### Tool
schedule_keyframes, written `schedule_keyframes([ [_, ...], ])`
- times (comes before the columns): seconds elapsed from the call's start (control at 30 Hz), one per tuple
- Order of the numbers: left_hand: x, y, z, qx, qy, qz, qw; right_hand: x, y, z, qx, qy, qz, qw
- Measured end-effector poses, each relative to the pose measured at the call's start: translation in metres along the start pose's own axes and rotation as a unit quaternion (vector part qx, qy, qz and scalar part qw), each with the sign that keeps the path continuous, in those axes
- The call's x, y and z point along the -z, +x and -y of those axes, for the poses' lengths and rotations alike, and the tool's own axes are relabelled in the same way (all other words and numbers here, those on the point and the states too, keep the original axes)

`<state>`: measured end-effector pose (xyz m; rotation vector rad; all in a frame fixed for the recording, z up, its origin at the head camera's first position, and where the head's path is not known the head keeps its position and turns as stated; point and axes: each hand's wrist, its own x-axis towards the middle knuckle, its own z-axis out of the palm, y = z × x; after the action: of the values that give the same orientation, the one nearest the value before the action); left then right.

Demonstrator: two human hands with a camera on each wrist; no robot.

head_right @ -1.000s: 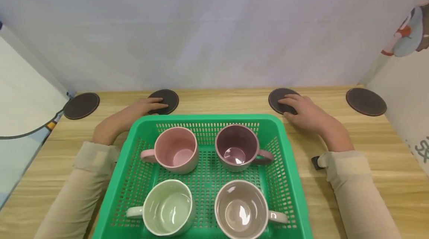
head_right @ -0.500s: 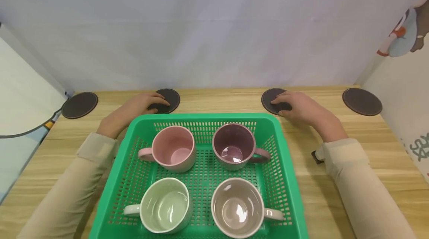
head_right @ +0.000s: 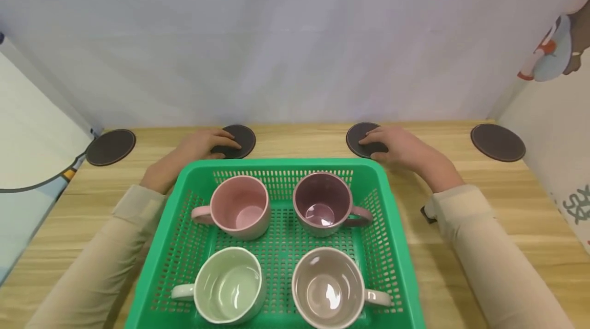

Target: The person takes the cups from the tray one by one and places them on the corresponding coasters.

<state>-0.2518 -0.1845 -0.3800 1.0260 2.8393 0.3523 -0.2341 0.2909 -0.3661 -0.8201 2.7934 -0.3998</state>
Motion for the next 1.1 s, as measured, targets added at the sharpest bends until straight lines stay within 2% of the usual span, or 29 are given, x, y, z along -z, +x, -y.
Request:
schedule_keyframes([
  [0.13, -0.003, 0.003, -0.002, -0.016, -0.005, -0.003, 0.9999, -0.002, 0.003, 0.005, 0.008, -0.001, -0.001, 1.000],
  [0.37, -0.004, 0.007, -0.004, -0.068, -0.008, -0.008, 0.9976, -0.002, 0.007, 0.016, 0.031, -0.007, -0.001, 0.999],
  [0.63, -0.007, 0.013, -0.006, -0.104, -0.015, -0.004, 0.9944, -0.001, 0.020, 0.026, 0.066, -0.003, 0.003, 0.998],
  [0.8, -0.009, 0.015, -0.010, -0.107, -0.022, 0.007, 0.9940, -0.004, 0.026, 0.029, 0.086, -0.005, 0.002, 0.996],
  [1.1, -0.007, 0.019, -0.014, -0.079, -0.054, 0.032, 0.9949, -0.006, 0.034, 0.035, 0.107, -0.025, -0.012, 0.994],
])
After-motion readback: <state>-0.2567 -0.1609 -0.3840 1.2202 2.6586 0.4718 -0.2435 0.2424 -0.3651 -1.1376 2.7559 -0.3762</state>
